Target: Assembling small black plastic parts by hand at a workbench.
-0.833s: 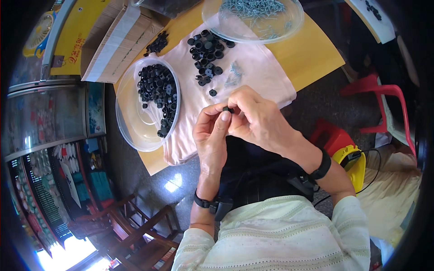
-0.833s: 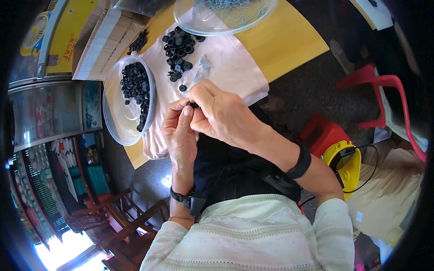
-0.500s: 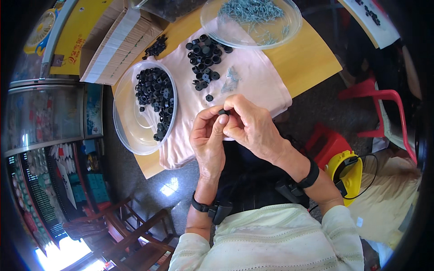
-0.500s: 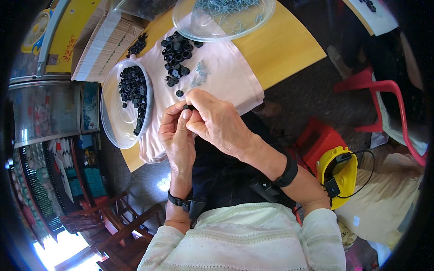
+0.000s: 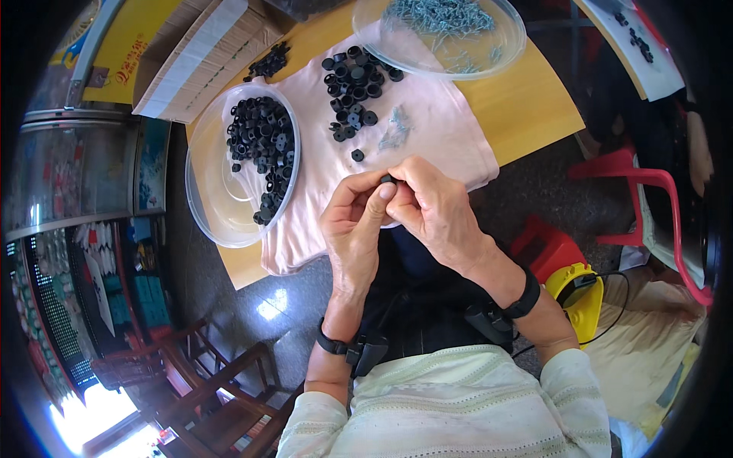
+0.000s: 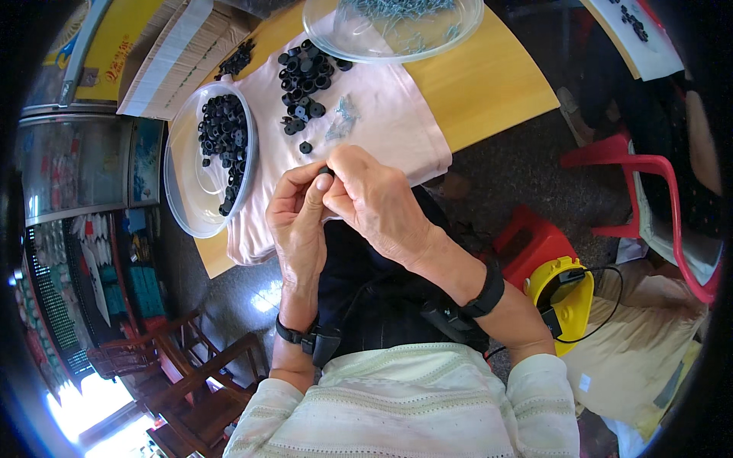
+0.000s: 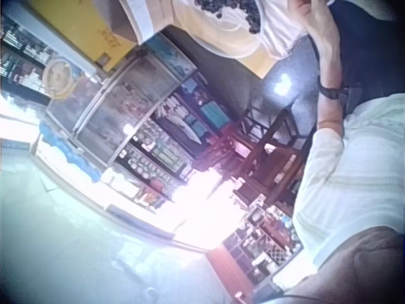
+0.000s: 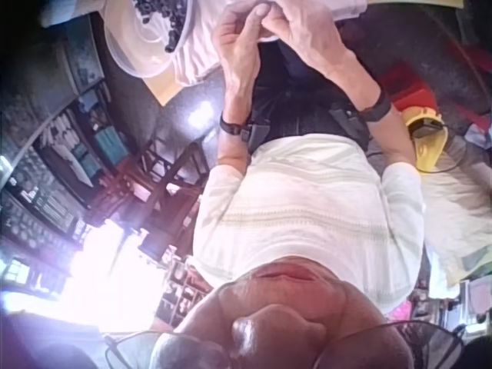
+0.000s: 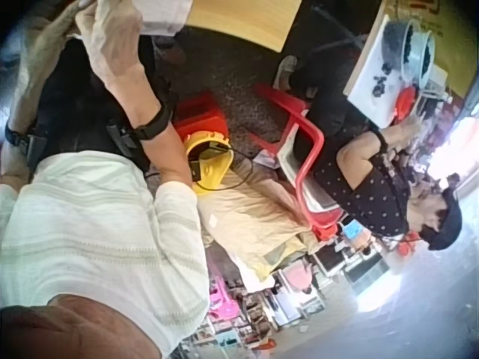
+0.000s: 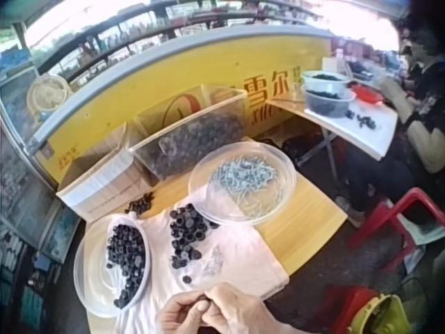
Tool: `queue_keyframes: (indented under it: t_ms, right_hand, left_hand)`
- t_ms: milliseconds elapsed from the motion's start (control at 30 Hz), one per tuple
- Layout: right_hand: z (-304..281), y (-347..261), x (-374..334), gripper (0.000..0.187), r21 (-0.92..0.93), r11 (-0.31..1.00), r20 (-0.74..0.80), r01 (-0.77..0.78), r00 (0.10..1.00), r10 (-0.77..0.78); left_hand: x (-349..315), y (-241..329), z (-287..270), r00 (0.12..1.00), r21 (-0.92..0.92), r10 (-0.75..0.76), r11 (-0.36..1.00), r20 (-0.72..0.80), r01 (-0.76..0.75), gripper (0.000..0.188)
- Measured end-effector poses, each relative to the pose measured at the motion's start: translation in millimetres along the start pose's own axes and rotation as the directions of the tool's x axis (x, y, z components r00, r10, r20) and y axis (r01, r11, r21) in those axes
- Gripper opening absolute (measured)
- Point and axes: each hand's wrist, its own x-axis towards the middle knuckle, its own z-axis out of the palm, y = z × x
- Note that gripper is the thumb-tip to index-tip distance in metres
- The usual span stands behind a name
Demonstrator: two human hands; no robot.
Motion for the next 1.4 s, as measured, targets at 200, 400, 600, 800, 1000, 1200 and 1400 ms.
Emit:
queue_keyframes:
  t_ms: [200,400,600,800,1000,1200,1400]
  right_hand:
    - [0,-3,-1,0.018,0.106,0.988,-0.048,-0.116,0.991,0.121]
    - [-30,-15,5,0.017,0.442,0.747,0.273,-0.497,0.868,0.416]
    - [-39,-16,12,0.017,0.299,0.897,0.199,-0.326,0.941,0.275]
    - [-38,-10,11,0.016,0.317,0.902,0.201,-0.292,0.95,0.237]
    - [-31,-13,10,0.016,0.219,0.942,0.125,-0.252,0.965,0.229]
    - [-27,-9,5,0.02,0.164,0.98,0.051,-0.116,0.993,0.109]
    - [-36,-14,4,0.024,0.205,0.979,0.019,0.017,1.0,-0.022]
  left_hand:
    - [0,0,4,1.0,-0.041,0.016,0.999,0.011,-0.015,0.02]
    - [-2,-5,-3,1.0,-0.077,0.013,0.997,-0.027,-0.015,0.024]
    - [-1,-3,-1,1.0,-0.072,0.016,0.997,-0.011,-0.017,0.027]
    - [-2,-7,-7,0.998,-0.078,0.037,0.996,0.041,-0.034,0.03]
    - [-6,-7,-4,0.995,-0.041,0.079,0.996,0.053,-0.077,0.029]
    - [-10,-2,5,0.984,0.106,0.17,0.979,0.054,-0.175,0.035]
    - [-17,7,6,0.992,-0.154,0.094,0.985,0.08,-0.081,0.046]
